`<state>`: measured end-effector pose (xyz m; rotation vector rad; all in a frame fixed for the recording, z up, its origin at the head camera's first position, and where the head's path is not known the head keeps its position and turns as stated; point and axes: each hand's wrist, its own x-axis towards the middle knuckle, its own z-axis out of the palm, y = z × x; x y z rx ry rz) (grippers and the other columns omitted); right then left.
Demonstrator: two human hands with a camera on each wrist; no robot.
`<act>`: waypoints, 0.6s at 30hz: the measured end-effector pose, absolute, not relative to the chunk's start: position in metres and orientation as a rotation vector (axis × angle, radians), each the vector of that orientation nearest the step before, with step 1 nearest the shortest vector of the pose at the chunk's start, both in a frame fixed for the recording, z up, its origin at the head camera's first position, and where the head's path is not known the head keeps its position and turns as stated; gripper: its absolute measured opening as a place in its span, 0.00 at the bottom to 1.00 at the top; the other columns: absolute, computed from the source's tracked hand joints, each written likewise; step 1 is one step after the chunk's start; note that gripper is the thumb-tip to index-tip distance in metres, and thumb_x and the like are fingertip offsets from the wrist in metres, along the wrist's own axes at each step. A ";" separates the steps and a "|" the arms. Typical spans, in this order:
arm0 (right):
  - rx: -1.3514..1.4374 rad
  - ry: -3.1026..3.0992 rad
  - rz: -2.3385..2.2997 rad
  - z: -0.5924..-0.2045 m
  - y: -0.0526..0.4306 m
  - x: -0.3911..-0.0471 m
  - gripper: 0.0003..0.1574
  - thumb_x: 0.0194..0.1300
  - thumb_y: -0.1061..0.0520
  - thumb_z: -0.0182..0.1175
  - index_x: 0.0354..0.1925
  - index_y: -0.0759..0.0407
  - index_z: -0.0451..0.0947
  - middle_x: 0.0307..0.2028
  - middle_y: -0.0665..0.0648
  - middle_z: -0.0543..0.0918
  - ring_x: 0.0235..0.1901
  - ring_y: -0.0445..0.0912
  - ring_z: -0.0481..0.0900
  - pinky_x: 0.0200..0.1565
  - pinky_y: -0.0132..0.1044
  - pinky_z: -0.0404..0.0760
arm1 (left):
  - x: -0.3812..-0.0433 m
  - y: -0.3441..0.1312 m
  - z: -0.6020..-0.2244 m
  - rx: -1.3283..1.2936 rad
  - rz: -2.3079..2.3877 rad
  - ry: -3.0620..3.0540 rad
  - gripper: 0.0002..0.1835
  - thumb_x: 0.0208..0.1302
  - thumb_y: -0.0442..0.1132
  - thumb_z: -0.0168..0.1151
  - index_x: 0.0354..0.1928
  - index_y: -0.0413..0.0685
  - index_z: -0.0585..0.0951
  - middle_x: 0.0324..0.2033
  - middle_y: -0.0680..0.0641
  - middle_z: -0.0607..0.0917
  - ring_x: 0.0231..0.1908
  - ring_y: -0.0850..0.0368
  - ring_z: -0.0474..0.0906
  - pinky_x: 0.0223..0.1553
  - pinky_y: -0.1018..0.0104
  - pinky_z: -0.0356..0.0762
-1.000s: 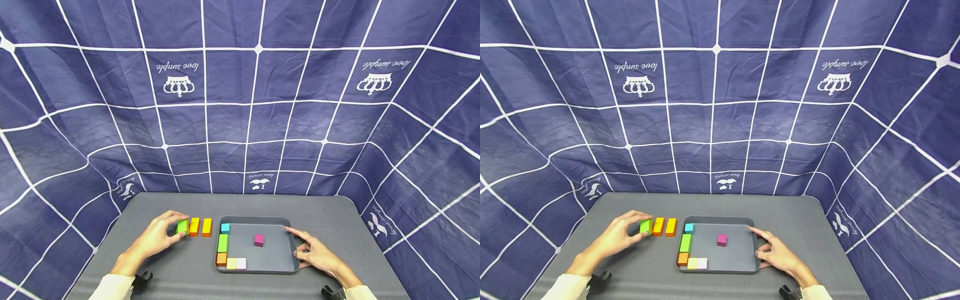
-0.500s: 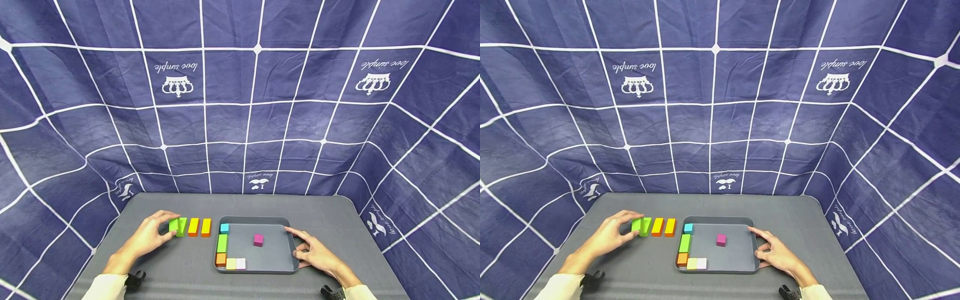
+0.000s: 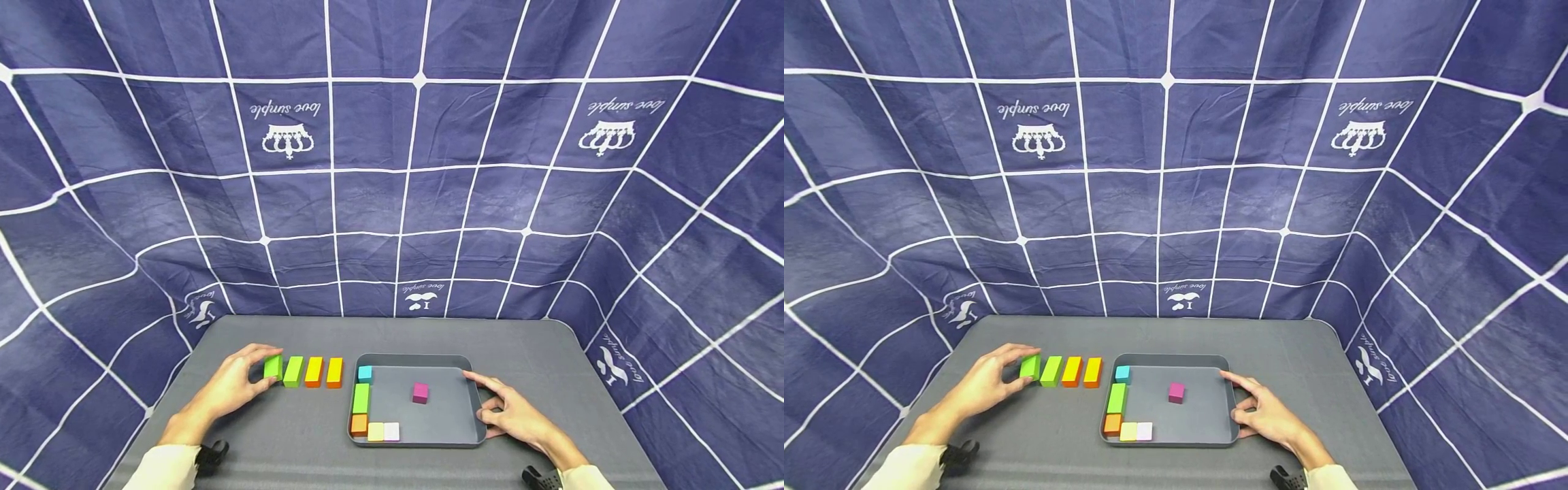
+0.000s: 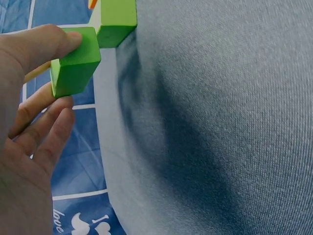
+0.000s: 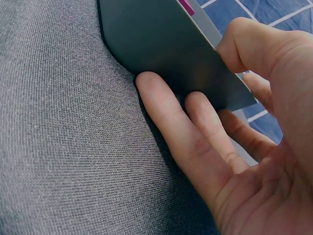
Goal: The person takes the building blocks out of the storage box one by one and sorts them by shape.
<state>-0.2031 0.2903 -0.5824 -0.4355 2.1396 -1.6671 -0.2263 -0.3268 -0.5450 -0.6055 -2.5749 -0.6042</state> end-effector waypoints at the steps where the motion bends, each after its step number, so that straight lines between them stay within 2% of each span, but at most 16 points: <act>1: -0.435 2.140 -1.666 -0.582 0.290 -0.203 0.55 0.77 0.69 0.69 0.93 0.57 0.60 0.67 0.76 0.69 0.47 0.45 0.89 0.43 0.50 0.99 | -0.227 -0.328 -0.546 -0.607 -0.602 -2.576 0.34 0.51 0.32 0.94 0.63 0.51 0.93 0.58 0.50 0.95 0.56 0.41 0.94 0.57 0.41 0.92; 10: -0.440 2.155 -1.655 -0.580 0.290 -0.202 0.55 0.76 0.69 0.70 0.92 0.58 0.60 0.66 0.77 0.69 0.46 0.44 0.89 0.42 0.49 0.99 | -0.232 -0.331 -0.552 -0.618 -0.616 -2.631 0.34 0.53 0.30 0.92 0.64 0.44 0.92 0.60 0.46 0.94 0.58 0.39 0.93 0.58 0.41 0.93; 18: -0.433 2.167 -1.646 -0.580 0.289 -0.202 0.55 0.75 0.69 0.70 0.92 0.58 0.61 0.64 0.75 0.71 0.45 0.43 0.89 0.41 0.48 0.98 | -0.235 -0.332 -0.562 -0.620 -0.682 -2.704 0.32 0.58 0.27 0.89 0.66 0.42 0.91 0.64 0.39 0.92 0.61 0.37 0.92 0.57 0.51 0.95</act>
